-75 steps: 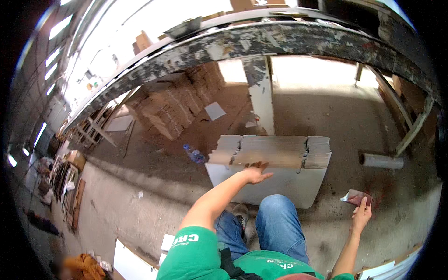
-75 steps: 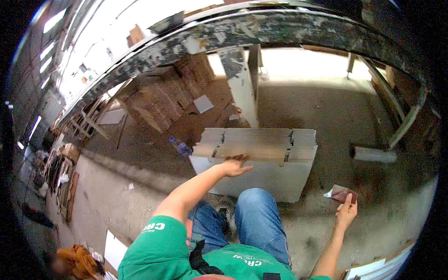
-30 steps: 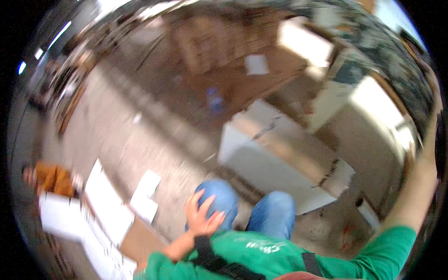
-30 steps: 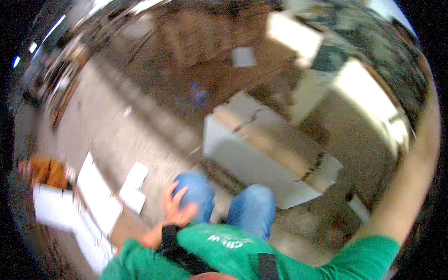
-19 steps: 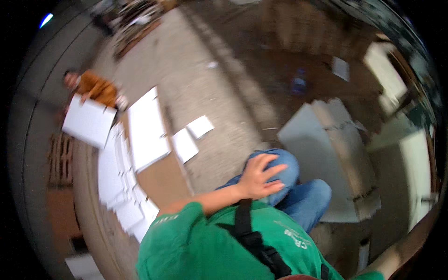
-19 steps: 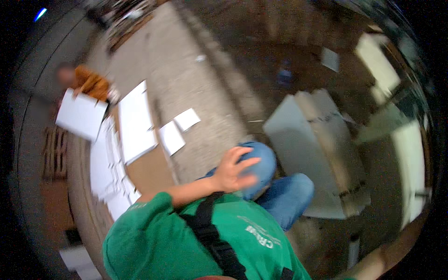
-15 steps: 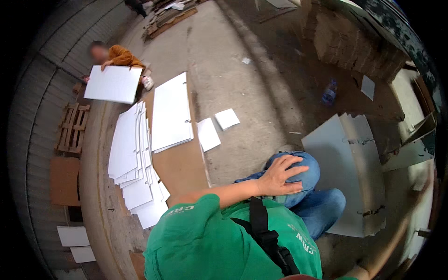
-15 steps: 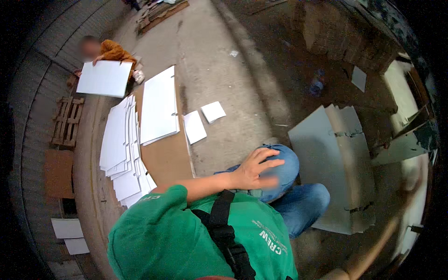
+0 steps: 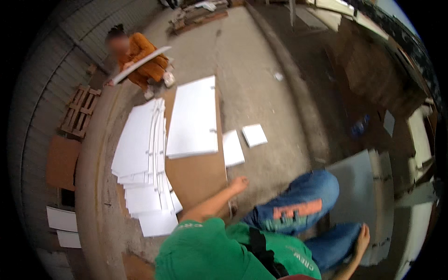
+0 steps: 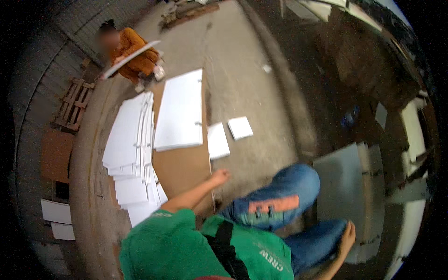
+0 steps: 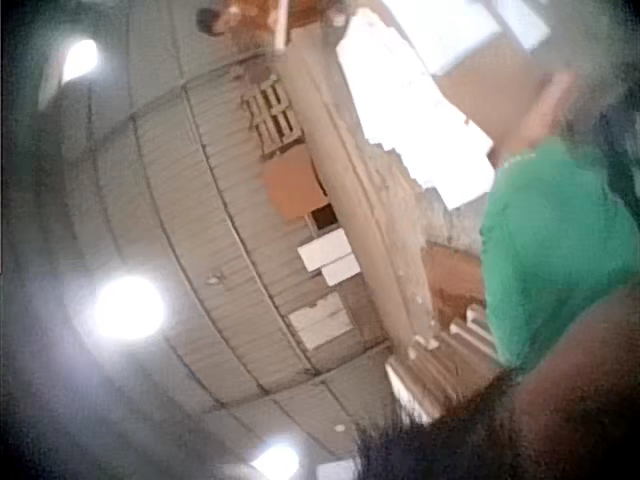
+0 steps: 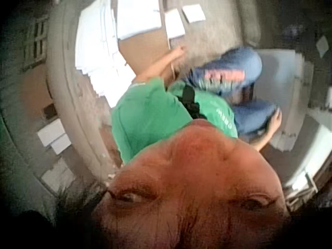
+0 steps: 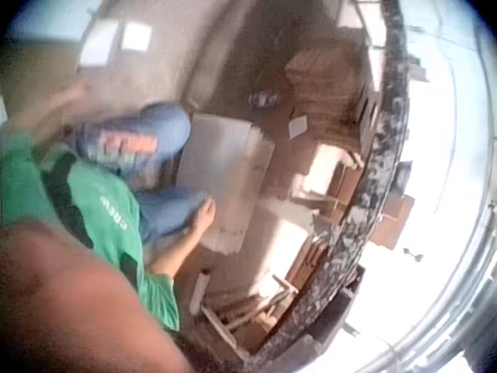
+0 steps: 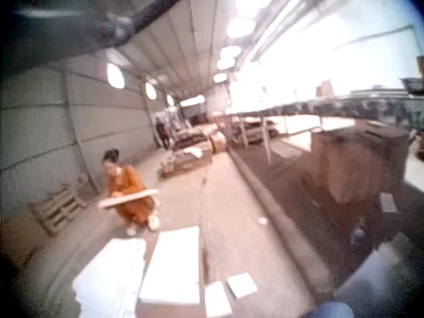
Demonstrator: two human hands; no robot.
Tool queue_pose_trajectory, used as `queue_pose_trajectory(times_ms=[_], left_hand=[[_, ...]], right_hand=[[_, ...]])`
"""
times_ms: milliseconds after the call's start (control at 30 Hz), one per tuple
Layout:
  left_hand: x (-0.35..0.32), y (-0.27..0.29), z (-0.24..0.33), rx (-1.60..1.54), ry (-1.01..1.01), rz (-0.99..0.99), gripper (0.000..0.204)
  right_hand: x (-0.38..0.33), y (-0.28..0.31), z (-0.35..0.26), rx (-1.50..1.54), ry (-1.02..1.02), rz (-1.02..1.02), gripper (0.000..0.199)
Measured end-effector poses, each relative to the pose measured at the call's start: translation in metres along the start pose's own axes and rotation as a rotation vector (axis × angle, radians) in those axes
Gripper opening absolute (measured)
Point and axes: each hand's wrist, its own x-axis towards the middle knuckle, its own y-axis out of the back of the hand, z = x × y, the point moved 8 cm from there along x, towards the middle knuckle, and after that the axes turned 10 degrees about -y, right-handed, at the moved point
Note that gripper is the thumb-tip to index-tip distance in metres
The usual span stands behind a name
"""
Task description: The person sits on the floor in a workshop and sands the edges of white rectangular panels using a sanding block. They handle the panels one at a time, rubbing the sanding block along the edges and corners, then stacking the finished pieces. Another person is visible in the background handling similar materials.
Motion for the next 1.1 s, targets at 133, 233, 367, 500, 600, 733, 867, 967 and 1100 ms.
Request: queue_pose_trajectory(times_ms=[133, 233, 367, 500, 600, 733, 867, 967, 1100], left_hand=[[0.067, -0.002, 0.005, 0.131, 0.039, 0.019, 0.040], [0.106, -0.005, 0.022, 0.197, 0.065, -0.011, 0.043], [0.150, -0.005, 0.048, 0.363, 0.018, 0.002, 0.045], [0.177, -0.012, 0.053, 0.426, 0.041, 0.028, 0.050], [0.186, -0.021, 0.051, 0.400, 0.090, 0.016, 0.065], [0.193, -0.015, 0.047, 0.456, 0.178, 0.075, 0.071], [0.202, -0.006, 0.029, 0.475, 0.259, 0.089, 0.070], [0.211, 0.000, 0.020, 0.576, 0.222, 0.085, 0.070], [0.214, 0.009, 0.033, 0.679, 0.119, 0.159, 0.067]], right_hand=[[0.004, 0.004, -0.002, 0.023, -0.013, 0.075, 0.032], [0.010, 0.002, 0.003, 0.010, -0.081, 0.071, 0.029], [0.013, 0.001, 0.006, 0.000, -0.086, 0.052, 0.027], [0.009, 0.002, 0.012, -0.006, -0.123, 0.087, 0.028], [0.005, 0.002, 0.018, -0.021, -0.171, 0.081, 0.030], [0.006, 0.004, 0.021, -0.002, -0.202, 0.066, 0.030], [0.006, 0.005, 0.025, 0.031, -0.200, 0.047, 0.029], [0.004, 0.007, 0.028, 0.009, -0.152, 0.037, 0.029], [0.005, 0.013, 0.032, -0.077, -0.197, 0.025, 0.028]])
